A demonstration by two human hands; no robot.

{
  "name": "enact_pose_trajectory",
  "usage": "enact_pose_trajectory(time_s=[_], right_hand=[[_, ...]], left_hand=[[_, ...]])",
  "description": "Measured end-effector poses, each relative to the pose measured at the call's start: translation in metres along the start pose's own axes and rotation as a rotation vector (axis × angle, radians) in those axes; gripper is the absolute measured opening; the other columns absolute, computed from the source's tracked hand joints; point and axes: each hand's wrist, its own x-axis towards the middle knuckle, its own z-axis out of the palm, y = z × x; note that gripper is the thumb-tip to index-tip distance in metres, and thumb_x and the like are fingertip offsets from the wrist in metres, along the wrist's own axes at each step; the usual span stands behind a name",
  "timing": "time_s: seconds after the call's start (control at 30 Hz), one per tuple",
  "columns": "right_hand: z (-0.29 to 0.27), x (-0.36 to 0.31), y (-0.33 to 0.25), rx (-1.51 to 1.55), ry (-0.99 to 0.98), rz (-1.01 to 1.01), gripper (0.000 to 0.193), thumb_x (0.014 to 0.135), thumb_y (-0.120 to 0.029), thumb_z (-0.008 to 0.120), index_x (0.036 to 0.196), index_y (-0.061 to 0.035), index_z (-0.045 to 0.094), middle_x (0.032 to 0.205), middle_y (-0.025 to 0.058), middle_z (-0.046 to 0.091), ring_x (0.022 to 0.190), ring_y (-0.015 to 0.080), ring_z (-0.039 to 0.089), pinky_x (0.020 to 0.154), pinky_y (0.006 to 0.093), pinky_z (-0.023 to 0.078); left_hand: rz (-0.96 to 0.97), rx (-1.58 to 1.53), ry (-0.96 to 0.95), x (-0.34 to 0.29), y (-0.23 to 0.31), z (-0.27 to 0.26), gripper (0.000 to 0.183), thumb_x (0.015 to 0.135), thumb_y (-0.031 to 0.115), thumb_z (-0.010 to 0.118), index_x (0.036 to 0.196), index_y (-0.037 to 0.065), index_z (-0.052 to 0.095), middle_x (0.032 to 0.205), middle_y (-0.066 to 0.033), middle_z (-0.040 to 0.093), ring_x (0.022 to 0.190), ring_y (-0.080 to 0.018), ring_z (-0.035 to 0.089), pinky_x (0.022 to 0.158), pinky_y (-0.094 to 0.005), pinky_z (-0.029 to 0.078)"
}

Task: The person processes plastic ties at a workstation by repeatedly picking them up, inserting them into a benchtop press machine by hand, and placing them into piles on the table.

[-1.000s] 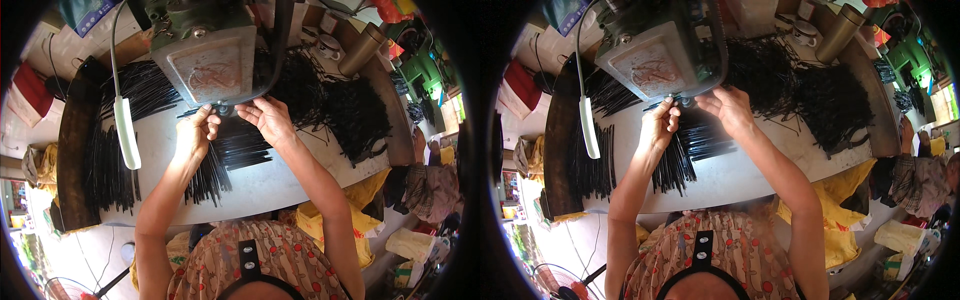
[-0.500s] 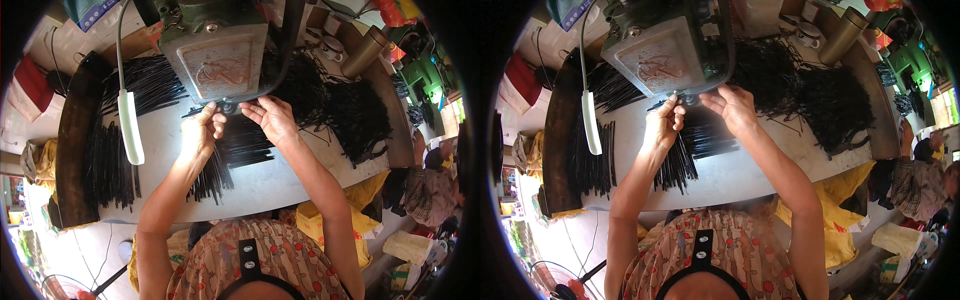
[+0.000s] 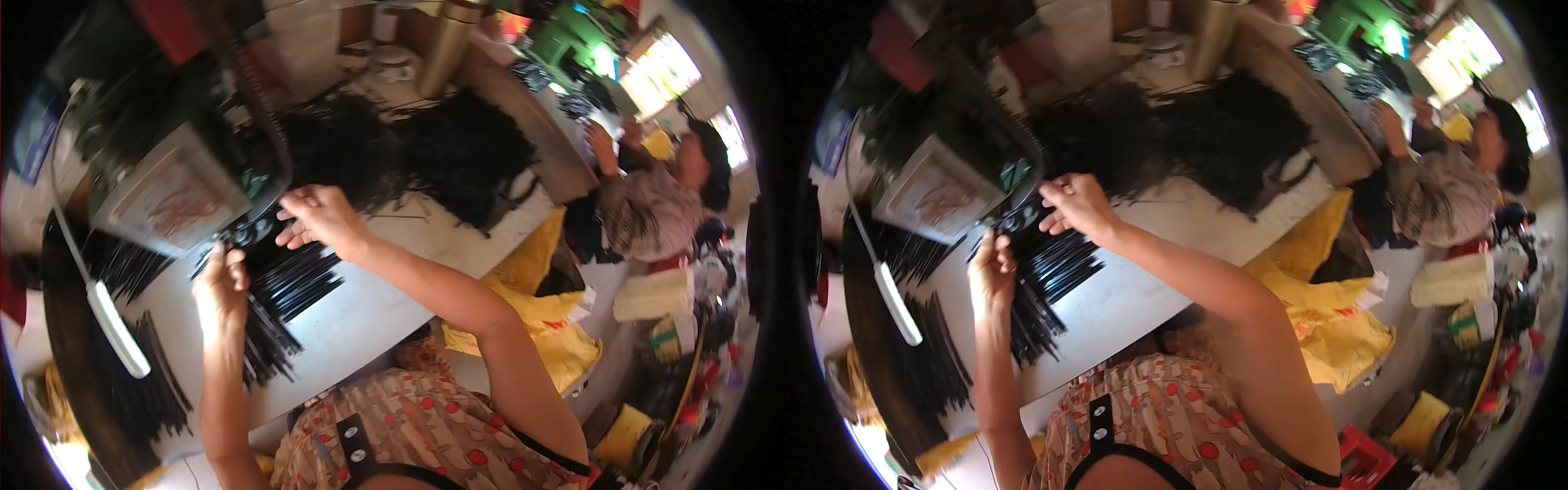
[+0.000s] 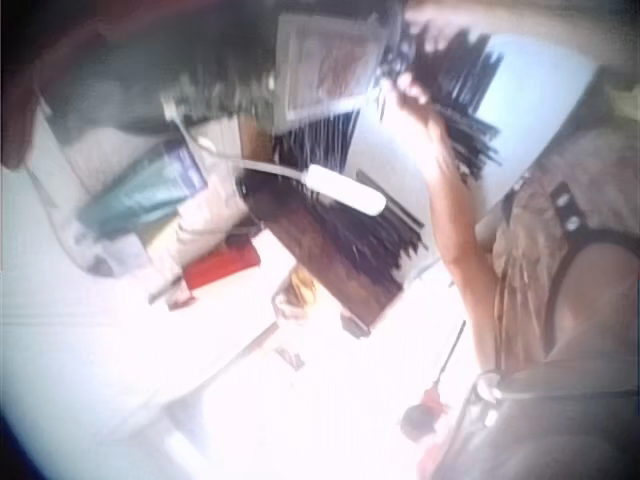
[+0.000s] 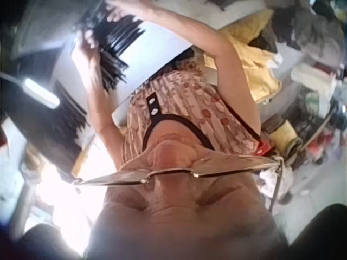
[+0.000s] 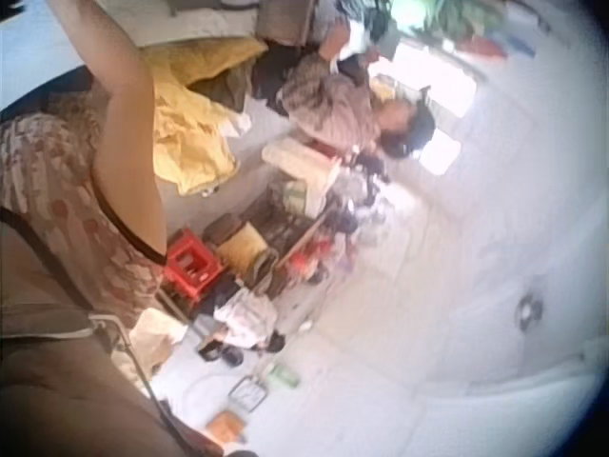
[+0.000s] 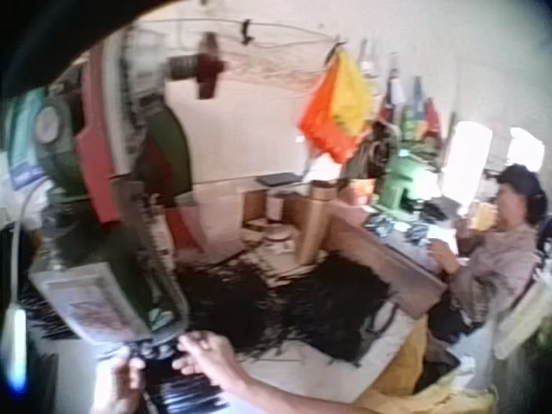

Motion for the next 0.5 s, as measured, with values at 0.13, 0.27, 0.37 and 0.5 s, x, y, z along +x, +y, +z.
enact_pose_trajectory(time_s=[0.13, 0.27, 0.37, 0.5], right_hand=[[-0.036, -0.021, -0.017, -0.688, 0.130, -0.343, 0.032, 0.080, -0.019, 0.057, 0.097, 0.0068, 0.051, 0.087, 0.0175, 0.057, 0.060, 0.0216, 0.061, 0.051, 0.0280, 0.048], [-0.087, -0.038, -0.056, -1.115, 0.299, -0.614, 0.013, 0.075, -0.008, 0.058, 0.087, -0.0005, 0.059, 0.087, 0.0116, 0.057, 0.053, 0.0174, 0.058, 0.049, 0.0276, 0.046], [-0.131, -0.042, -0.089, -1.267, 0.575, -0.554, 0.016, 0.069, -0.005, 0.059, 0.085, -0.0036, 0.061, 0.087, 0.0131, 0.058, 0.078, 0.0297, 0.057, 0.069, 0.0336, 0.046], [-0.170, -0.039, -0.107, -1.590, 0.599, -0.454, 0.019, 0.071, -0.007, 0.059, 0.090, -0.0083, 0.060, 0.099, 0.0056, 0.055, 0.086, 0.0270, 0.056, 0.075, 0.0339, 0.045]], left_hand=[[-0.044, 0.033, -0.072, 0.005, 0.007, -0.007, 0.015, 0.080, 0.017, 0.059, 0.083, 0.003, 0.053, 0.065, -0.0056, 0.058, 0.046, -0.0089, 0.047, 0.038, -0.0179, 0.032], [-0.094, 0.079, -0.161, -0.001, 0.016, -0.006, 0.012, 0.078, 0.015, 0.058, 0.082, 0.005, 0.054, 0.073, -0.0066, 0.059, 0.058, -0.0119, 0.053, 0.049, -0.0217, 0.039], [-0.081, 0.088, -0.198, -0.002, 0.017, -0.014, 0.008, 0.075, 0.013, 0.057, 0.079, 0.006, 0.053, 0.084, -0.0092, 0.060, 0.072, -0.0144, 0.055, 0.061, -0.0262, 0.041], [-0.066, 0.111, -0.308, -0.006, 0.018, -0.003, 0.006, 0.072, 0.008, 0.054, 0.076, 0.006, 0.050, 0.086, -0.0111, 0.058, 0.070, -0.0145, 0.053, 0.055, -0.0235, 0.040]])
